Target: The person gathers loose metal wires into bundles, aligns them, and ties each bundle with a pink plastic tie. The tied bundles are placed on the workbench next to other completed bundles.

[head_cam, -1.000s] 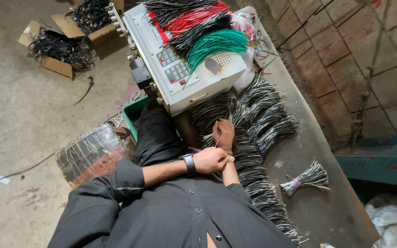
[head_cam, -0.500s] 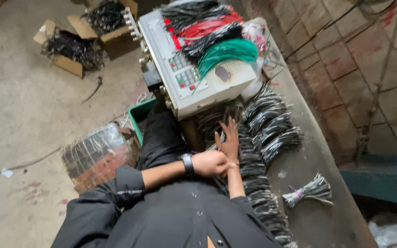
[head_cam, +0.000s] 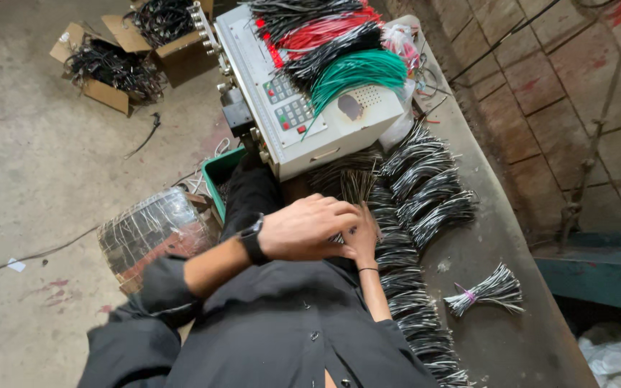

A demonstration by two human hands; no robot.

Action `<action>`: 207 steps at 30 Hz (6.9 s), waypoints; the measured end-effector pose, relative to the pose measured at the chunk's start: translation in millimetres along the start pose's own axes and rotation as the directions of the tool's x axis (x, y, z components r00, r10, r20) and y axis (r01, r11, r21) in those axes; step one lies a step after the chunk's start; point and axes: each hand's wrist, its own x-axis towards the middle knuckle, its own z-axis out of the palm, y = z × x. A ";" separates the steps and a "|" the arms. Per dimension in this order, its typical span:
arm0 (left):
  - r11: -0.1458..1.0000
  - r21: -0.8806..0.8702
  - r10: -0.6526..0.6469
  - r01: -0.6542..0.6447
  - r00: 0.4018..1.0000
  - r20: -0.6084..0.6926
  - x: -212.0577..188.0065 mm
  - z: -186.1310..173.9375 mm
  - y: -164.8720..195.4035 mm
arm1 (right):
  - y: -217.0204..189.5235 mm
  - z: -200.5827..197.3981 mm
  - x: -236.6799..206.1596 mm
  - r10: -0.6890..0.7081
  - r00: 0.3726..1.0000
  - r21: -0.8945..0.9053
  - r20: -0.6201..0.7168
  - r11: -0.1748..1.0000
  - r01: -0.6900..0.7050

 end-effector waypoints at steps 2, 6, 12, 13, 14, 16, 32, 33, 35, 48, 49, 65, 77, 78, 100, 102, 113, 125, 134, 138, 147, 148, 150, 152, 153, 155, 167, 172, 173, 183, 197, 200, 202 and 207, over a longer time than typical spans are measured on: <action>0.968 0.012 0.248 -0.251 0.948 -0.201 -1.4 -40.4 37.9 | -0.5 0.2 -3.1 0.011 1.000 0.004 0.008 1.000 -0.011; 0.850 0.274 0.514 -0.450 0.822 -0.245 -8.3 -101.1 109.2 | -3.8 2.9 -9.5 0.031 0.999 0.014 0.019 0.999 -0.031; 0.475 0.773 0.732 -0.420 0.676 -0.082 -2.6 -130.1 153.3 | -6.2 10.7 -10.0 0.075 0.997 0.018 0.029 0.997 -0.076; 0.421 0.821 0.740 -0.387 0.670 -0.064 -3.7 -134.5 152.2 | -5.6 11.9 -8.9 0.084 0.996 0.017 0.032 0.996 -0.085; 0.360 0.850 0.754 -0.384 0.656 -0.023 -2.3 -137.6 150.7 | -4.9 12.5 -8.2 0.087 0.996 0.015 0.029 0.996 -0.087; 0.273 0.884 0.777 -0.381 0.629 0.031 1.1 -141.1 147.9 | -2.9 12.7 -7.1 0.099 0.995 0.014 0.019 0.995 -0.100; 0.643 0.500 0.736 -0.580 0.647 -0.198 6.4 -130.8 110.2 | 17.8 -1.6 0.4 0.344 0.939 0.065 0.024 0.936 -0.345; 0.686 0.482 0.698 -0.545 0.679 -0.226 2.4 -125.4 107.9 | 22.0 -5.1 0.1 0.389 0.920 0.071 0.037 0.918 -0.391; 0.807 0.253 0.584 -0.533 0.783 -0.214 17.5 -96.8 85.8 | 28.4 -10.8 2.9 0.482 0.874 0.083 0.066 0.870 -0.486; 0.647 -0.716 -0.256 0.261 0.959 0.119 -9.9 133.2 -81.8 | 81.9 -24.1 0.2 0.404 0.914 0.202 -0.019 0.897 -0.393; 0.638 -0.692 -0.332 0.338 0.931 0.149 -12.9 134.0 -83.2 | 89.4 -32.7 -2.6 0.399 0.916 0.258 -0.044 0.890 -0.376; 0.590 -0.640 -0.428 0.492 0.863 0.270 14.1 175.0 -86.7 | 151.3 -63.1 -41.1 0.603 0.783 -0.091 -0.151 0.781 -0.618; 0.455 -0.742 -0.444 0.492 0.848 0.290 15.2 186.6 -107.6 | 141.1 -56.7 -21.3 0.530 0.844 0.004 -0.084 0.847 -0.531; 0.452 -0.745 -0.444 0.490 0.848 0.288 15.2 187.9 -110.3 | 140.2 -54.7 -20.4 0.519 0.851 -0.013 -0.085 0.853 -0.522; 0.738 -0.614 -0.474 0.281 0.863 -0.176 9.3 230.9 -191.8 | 103.3 -14.9 -15.5 0.588 0.744 0.767 0.318 0.302 -0.566; 0.964 -0.225 -0.224 0.139 0.879 -0.420 18.7 226.2 -190.8 | 92.7 -4.6 -20.4 0.558 0.761 0.781 0.330 0.292 -0.553; 0.679 -0.679 -0.289 0.278 0.952 0.101 15.5 231.1 -194.5 | 64.1 16.7 -47.4 0.548 0.720 0.648 0.426 0.371 -0.666; 0.395 -0.853 -0.313 0.340 0.923 0.223 4.4 216.6 -200.1 | 37.6 25.2 -41.1 0.439 0.747 0.437 0.499 0.617 -0.655; 0.503 -0.783 -0.237 0.366 0.930 0.282 2.4 213.5 -193.0 | 42.0 32.8 -9.6 0.518 0.735 0.591 0.436 0.451 -0.669; 0.555 -0.738 -0.305 0.383 0.919 0.249 0.1 212.6 -190.9 | 50.0 23.3 -12.5 0.487 0.739 0.587 0.466 0.455 -0.670; 0.601 -0.651 -0.487 0.464 0.858 0.163 -9.0 207.2 -199.5 | 145.5 -103.2 -49.0 0.757 0.653 0.832 0.015 0.353 -0.428; 0.538 -0.718 -0.471 0.443 0.864 0.180 -8.2 208.0 -200.0 | 153.2 -110.2 -50.3 0.758 0.652 0.823 0.015 0.360 -0.439; 0.396 -0.831 -0.434 0.390 0.877 0.205 -5.3 207.7 -198.8 | 159.3 -112.4 -52.1 0.760 0.650 0.813 0.014 0.369 -0.449; 0.388 -0.874 -0.417 0.293 0.901 0.118 -2.0 207.2 -199.2 | 154.1 -100.8 -52.2 0.761 0.649 0.808 0.019 0.370 -0.458; 0.381 -0.892 -0.412 0.245 0.908 0.073 -0.8 202.5 -196.0 | 148.5 -91.7 -51.5 0.755 0.655 0.801 0.025 0.377 -0.465; 0.352 -0.928 -0.387 0.122 0.922 -0.025 2.5 183.3 -184.1 | 133.8 -69.1 -48.6 0.745 0.665 0.781 0.045 0.389 -0.489; 0.725 -0.520 0.081 -0.452 0.805 -0.587 -54.5 -49.1 -6.7 | 88.7 5.7 -23.7 0.725 0.684 0.652 0.080 0.482 -0.586; 0.699 -0.275 0.341 -0.660 0.646 -0.683 -58.1 -76.5 19.9 | 85.8 4.8 -28.8 0.710 0.702 0.665 0.056 0.498 -0.556; 0.694 -0.236 0.371 -0.680 0.619 -0.693 -56.3 -77.6 22.7 | 85.2 5.6 -30.5 0.708 0.705 0.663 0.053 0.502 -0.555; 0.701 -0.215 0.371 -0.680 0.605 -0.705 -46.1 -84.4 30.2 | 78.9 12.3 -46.8 0.664 0.747 0.538 -0.040 0.644 -0.544; 0.571 -0.134 0.511 -0.810 0.479 -0.714 -38.8 -85.0 40.5 | 73.7 16.1 -39.6 0.622 0.779 0.266 -0.085 0.767 -0.583; 0.566 -0.149 0.509 -0.811 0.486 -0.711 -39.5 -86.1 41.6 | 71.6 18.4 -42.1 0.631 0.774 0.214 -0.051 0.764 -0.609; 0.567 -0.165 0.506 -0.807 0.499 -0.704 -39.4 -88.8 41.3 | 71.6 18.6 -41.5 0.617 0.785 0.149 -0.059 0.783 -0.604; 0.617 -0.331 0.465 -0.714 0.670 -0.578 -46.2 -92.4 29.9 | 71.8 16.9 -42.2 0.591 0.804 0.049 -0.058 0.807 -0.589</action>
